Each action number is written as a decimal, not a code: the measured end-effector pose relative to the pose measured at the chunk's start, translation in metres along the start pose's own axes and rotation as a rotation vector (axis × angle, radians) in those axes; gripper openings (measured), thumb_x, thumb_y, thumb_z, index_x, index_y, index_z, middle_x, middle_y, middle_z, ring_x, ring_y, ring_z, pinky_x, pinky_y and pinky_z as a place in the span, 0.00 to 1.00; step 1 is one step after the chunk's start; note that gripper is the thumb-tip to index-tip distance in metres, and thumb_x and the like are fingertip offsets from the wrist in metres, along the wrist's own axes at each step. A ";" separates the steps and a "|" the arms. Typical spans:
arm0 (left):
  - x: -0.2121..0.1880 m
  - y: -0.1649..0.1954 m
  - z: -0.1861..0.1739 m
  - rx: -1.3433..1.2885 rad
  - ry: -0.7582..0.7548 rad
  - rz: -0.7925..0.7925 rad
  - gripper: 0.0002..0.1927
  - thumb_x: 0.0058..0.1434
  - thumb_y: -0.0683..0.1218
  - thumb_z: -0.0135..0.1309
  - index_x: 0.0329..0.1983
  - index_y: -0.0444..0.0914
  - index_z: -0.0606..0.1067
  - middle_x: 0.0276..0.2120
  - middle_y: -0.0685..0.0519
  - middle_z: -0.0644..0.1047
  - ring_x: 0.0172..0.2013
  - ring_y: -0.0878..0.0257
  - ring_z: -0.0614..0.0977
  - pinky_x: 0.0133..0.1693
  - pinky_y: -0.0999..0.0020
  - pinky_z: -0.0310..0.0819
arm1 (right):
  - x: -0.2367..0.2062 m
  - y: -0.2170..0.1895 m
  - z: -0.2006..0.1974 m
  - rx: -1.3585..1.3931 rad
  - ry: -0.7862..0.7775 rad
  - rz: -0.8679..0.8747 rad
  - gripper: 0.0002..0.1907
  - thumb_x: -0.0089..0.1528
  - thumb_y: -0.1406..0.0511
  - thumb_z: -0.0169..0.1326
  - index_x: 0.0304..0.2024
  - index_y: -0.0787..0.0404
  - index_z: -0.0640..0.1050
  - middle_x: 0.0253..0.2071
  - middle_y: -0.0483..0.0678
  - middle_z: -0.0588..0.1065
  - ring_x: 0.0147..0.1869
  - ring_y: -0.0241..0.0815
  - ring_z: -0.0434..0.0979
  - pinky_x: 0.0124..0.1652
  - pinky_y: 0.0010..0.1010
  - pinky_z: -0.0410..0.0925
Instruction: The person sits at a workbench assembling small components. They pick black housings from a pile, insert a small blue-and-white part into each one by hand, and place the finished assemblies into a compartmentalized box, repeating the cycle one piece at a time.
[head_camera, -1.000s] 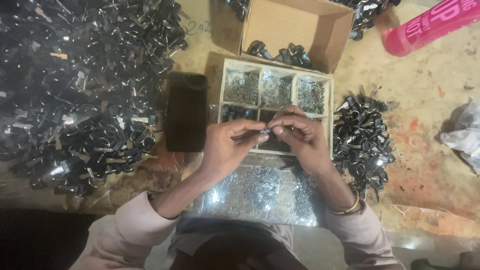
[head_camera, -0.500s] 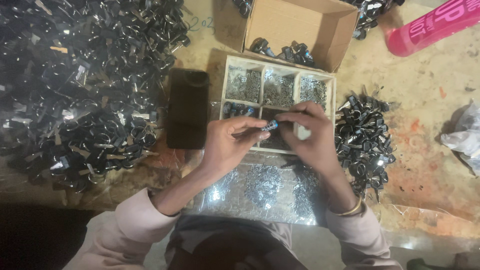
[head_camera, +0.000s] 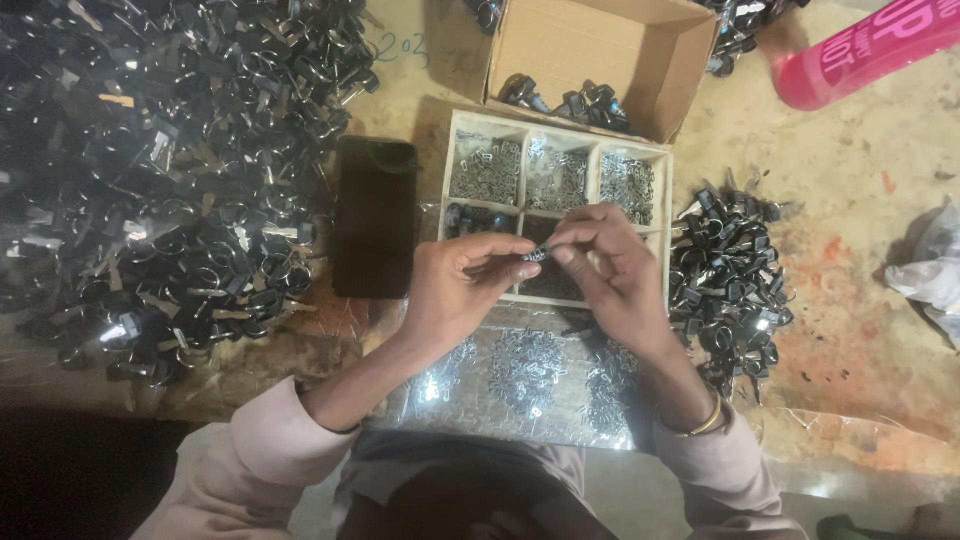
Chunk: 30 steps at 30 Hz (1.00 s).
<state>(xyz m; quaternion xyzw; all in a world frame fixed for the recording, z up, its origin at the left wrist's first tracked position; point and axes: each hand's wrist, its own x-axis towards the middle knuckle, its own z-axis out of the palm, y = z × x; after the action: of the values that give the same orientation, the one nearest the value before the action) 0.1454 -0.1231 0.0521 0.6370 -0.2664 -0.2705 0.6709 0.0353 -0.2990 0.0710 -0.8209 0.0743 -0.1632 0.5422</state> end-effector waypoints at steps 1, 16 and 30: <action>0.000 0.000 0.001 0.014 0.002 0.009 0.12 0.59 0.38 0.65 0.47 0.32 0.81 0.40 0.48 0.86 0.40 0.68 0.87 0.41 0.75 0.85 | -0.001 0.000 0.002 0.052 -0.028 0.003 0.06 0.67 0.74 0.56 0.47 0.66 0.78 0.51 0.49 0.71 0.55 0.38 0.73 0.53 0.28 0.68; -0.001 0.001 0.000 -0.032 -0.019 0.021 0.10 0.60 0.35 0.63 0.46 0.28 0.80 0.41 0.47 0.85 0.43 0.65 0.87 0.46 0.73 0.86 | -0.001 -0.021 0.007 -0.308 0.006 -0.050 0.08 0.63 0.73 0.60 0.45 0.63 0.80 0.47 0.48 0.77 0.45 0.38 0.79 0.38 0.26 0.71; 0.002 -0.009 -0.004 -0.142 -0.074 0.018 0.10 0.60 0.34 0.63 0.45 0.28 0.80 0.40 0.46 0.85 0.42 0.64 0.87 0.46 0.73 0.85 | -0.006 -0.001 0.002 -0.481 -0.002 -0.472 0.11 0.60 0.76 0.62 0.45 0.65 0.80 0.49 0.52 0.75 0.53 0.46 0.78 0.49 0.32 0.72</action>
<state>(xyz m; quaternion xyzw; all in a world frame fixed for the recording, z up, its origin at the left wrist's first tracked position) 0.1500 -0.1220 0.0434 0.5748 -0.2768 -0.3058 0.7067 0.0307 -0.2952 0.0696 -0.9201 -0.0821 -0.2612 0.2801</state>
